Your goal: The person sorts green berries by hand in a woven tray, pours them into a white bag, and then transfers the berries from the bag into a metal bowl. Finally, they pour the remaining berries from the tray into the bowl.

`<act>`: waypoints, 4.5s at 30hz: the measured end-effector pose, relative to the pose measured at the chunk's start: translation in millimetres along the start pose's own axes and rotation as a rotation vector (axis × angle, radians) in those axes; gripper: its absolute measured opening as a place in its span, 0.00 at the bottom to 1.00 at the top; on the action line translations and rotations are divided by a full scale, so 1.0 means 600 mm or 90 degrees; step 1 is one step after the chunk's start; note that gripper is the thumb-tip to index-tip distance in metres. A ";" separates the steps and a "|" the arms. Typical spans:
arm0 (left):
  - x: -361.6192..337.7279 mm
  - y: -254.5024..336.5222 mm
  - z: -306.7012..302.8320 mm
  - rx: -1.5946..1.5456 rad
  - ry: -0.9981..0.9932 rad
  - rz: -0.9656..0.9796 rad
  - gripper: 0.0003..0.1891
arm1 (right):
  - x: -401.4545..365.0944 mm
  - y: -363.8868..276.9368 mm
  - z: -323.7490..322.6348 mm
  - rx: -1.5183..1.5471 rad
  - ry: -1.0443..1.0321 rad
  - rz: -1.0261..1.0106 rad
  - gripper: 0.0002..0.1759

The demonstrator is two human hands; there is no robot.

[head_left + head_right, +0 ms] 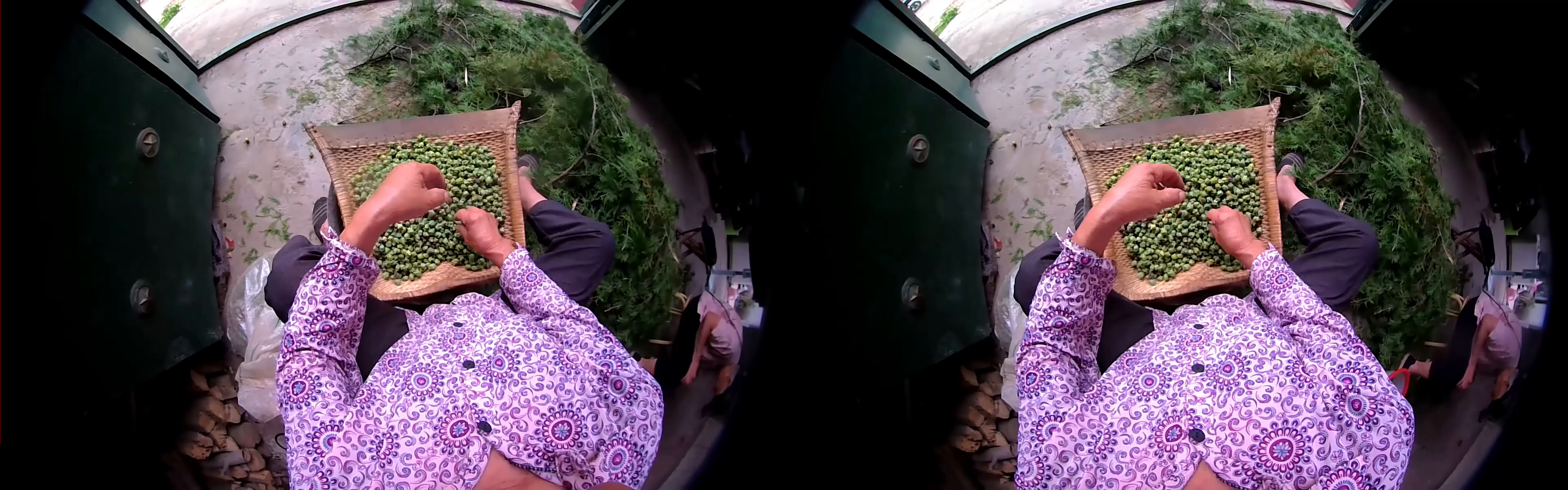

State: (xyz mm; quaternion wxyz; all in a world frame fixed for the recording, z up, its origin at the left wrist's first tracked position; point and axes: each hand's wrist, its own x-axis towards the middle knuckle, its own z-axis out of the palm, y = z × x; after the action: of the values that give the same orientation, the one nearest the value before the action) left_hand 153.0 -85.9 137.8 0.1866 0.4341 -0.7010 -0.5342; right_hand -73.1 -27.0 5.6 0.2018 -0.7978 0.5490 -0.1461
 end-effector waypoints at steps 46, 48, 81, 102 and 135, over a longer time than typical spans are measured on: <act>-0.028 -0.018 -0.048 -0.082 0.124 0.006 0.10 | 0.138 -0.049 0.099 -0.141 -0.127 -0.013 0.04; -0.028 -0.020 -0.045 -0.092 0.114 0.011 0.11 | 0.134 -0.043 0.087 -0.109 -0.113 0.014 0.04; -0.026 -0.025 -0.003 0.119 -0.057 -0.033 0.16 | 0.122 -0.060 0.044 -0.057 -0.183 0.096 0.08; -0.019 -0.004 -0.017 0.069 0.051 -0.047 0.16 | 0.051 0.012 -0.055 0.270 -0.101 0.271 0.12; -0.047 0.016 -0.113 -0.361 0.301 0.095 0.12 | 0.045 0.230 -0.237 0.107 0.335 0.308 0.16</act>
State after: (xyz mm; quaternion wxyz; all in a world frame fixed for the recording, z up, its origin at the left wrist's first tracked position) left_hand 213.6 -102.7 176.7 0.4942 0.4244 -0.4923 -0.5773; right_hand -240.7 -118.8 63.8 0.1468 -0.5608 0.7410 -0.3389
